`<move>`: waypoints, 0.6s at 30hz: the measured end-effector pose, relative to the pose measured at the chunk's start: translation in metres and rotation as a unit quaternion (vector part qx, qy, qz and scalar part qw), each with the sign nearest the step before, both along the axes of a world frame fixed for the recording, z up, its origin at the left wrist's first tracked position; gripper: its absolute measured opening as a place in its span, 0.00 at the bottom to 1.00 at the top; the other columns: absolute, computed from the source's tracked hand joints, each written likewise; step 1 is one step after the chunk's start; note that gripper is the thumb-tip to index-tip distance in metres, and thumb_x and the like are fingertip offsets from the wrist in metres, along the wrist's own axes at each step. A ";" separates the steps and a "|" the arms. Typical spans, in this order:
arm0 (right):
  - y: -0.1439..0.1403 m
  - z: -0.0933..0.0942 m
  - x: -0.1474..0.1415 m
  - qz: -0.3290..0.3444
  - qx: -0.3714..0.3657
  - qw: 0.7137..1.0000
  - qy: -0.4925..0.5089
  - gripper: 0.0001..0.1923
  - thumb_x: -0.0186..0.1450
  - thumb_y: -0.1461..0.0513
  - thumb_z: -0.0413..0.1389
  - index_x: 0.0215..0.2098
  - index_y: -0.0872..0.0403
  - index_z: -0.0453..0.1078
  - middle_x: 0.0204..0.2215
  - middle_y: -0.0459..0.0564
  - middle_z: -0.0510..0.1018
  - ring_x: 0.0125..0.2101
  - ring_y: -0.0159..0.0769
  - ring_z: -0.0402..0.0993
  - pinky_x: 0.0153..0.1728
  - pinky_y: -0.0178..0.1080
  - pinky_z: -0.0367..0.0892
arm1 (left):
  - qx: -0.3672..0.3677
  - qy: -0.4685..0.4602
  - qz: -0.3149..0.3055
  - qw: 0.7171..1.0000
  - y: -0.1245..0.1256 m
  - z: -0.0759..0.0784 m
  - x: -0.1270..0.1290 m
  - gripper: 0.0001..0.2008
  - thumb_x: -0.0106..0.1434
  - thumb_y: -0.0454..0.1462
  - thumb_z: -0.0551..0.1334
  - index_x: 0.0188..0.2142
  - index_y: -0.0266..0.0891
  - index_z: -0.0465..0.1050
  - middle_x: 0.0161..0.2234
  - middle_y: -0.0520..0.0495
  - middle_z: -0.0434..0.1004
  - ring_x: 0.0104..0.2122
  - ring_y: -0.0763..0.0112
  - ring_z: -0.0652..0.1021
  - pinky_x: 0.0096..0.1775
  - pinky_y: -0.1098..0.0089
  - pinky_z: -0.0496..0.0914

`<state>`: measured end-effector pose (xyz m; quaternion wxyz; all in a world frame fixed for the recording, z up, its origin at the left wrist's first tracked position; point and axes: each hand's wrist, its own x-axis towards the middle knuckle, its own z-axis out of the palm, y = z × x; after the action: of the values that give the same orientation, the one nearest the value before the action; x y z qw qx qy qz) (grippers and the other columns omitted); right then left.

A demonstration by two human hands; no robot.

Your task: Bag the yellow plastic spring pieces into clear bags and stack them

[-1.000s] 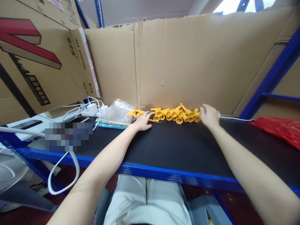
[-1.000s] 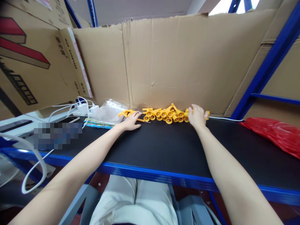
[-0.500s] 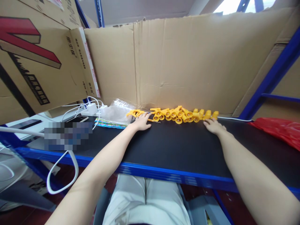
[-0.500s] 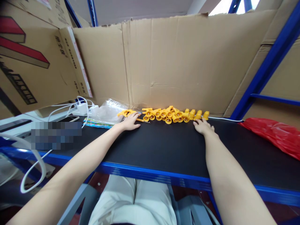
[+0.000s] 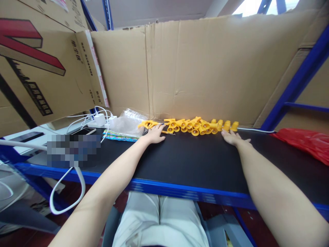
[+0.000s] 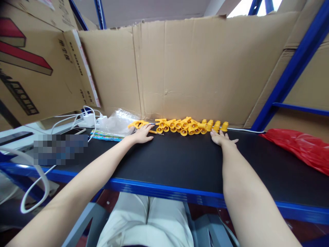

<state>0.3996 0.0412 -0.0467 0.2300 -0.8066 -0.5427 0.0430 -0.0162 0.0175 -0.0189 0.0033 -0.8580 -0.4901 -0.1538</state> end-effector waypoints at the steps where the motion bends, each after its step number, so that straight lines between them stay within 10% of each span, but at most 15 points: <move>1: -0.001 0.001 -0.002 -0.007 -0.012 1.000 0.004 0.23 0.60 0.50 0.44 0.49 0.48 0.67 0.55 0.64 0.59 0.53 0.60 0.52 0.42 0.67 0.42 | 0.000 0.000 0.000 1.000 0.000 0.000 0.000 0.34 0.54 0.44 0.54 0.58 0.40 0.47 0.60 0.38 0.48 0.59 0.54 0.53 0.54 0.53 0.53; 18: 0.013 0.006 -0.001 -0.016 -0.078 0.997 -0.010 0.27 0.63 0.49 0.41 0.59 0.43 0.54 0.62 0.56 0.47 0.59 0.55 0.42 0.45 0.65 0.47 | -0.015 0.023 0.047 0.999 0.001 -0.001 -0.001 0.33 0.56 0.47 0.52 0.59 0.39 0.46 0.61 0.38 0.46 0.59 0.52 0.51 0.54 0.48 0.50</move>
<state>0.3989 0.0543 -0.0408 0.1617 -0.8310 -0.5272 0.0736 -0.0170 0.0189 -0.0201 0.0088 -0.8375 -0.5317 -0.1261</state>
